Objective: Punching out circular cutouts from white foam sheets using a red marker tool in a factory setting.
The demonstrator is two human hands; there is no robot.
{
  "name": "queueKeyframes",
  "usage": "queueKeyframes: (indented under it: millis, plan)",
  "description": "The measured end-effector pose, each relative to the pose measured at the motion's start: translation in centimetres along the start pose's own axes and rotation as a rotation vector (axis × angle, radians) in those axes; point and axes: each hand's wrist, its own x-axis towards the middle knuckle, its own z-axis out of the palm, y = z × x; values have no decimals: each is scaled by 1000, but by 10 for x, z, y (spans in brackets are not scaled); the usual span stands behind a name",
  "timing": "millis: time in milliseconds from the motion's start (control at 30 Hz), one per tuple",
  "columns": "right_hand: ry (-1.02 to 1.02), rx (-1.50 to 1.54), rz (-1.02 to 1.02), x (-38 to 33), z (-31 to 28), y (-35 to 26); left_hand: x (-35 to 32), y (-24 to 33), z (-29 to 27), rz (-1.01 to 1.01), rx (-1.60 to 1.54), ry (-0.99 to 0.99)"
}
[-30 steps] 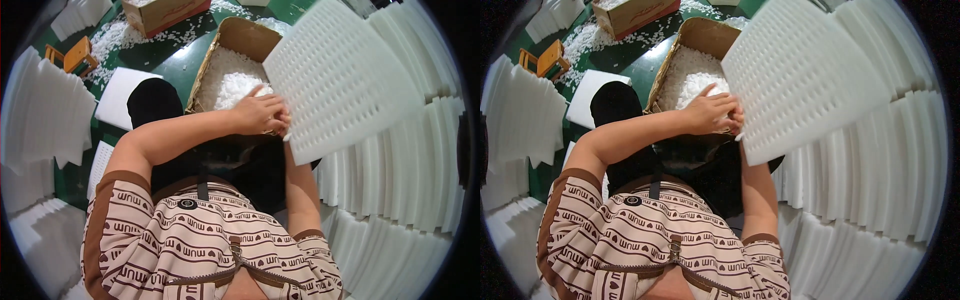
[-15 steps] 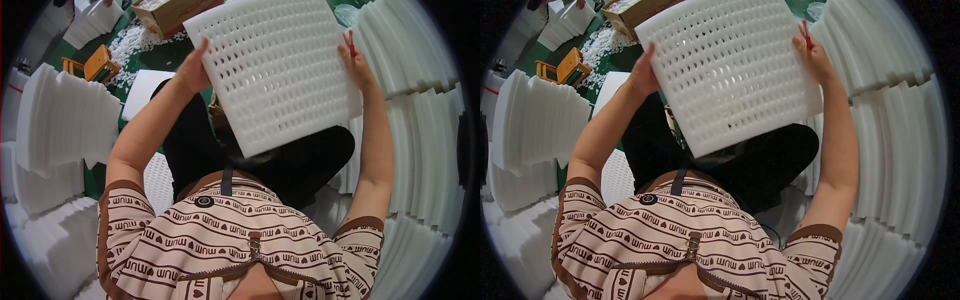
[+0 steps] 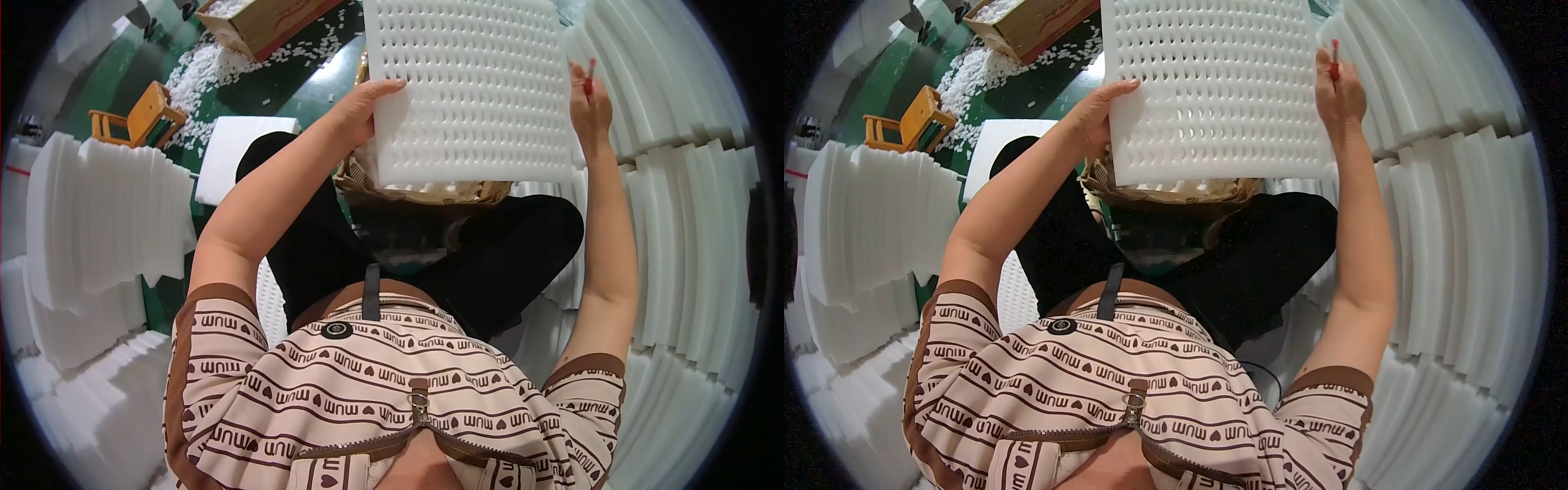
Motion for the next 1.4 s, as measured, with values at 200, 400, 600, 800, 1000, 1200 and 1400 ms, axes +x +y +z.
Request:
queueKeyframes:
  millis: [200,400,600,800,1000,1200,1400]
  plan:
    - [-310,909,304,-30,2,-103,26,-24,2,-122,-79,-178]
    - [-371,1134,742,-59,54,-93,28,-40,7,-217,-115,-250]
    - [-281,964,762,-76,63,-97,25,-41,10,-286,-110,-267]
    - [-354,464,87,-100,71,-103,19,-54,15,-245,-98,-227]
    - [-306,781,199,-100,68,-98,16,-58,19,-215,-113,-184]
    - [-248,755,174,-102,70,-100,15,-57,18,-260,-116,-201]
    - [-337,780,123,-103,73,-105,10,-63,22,-211,-64,-180]
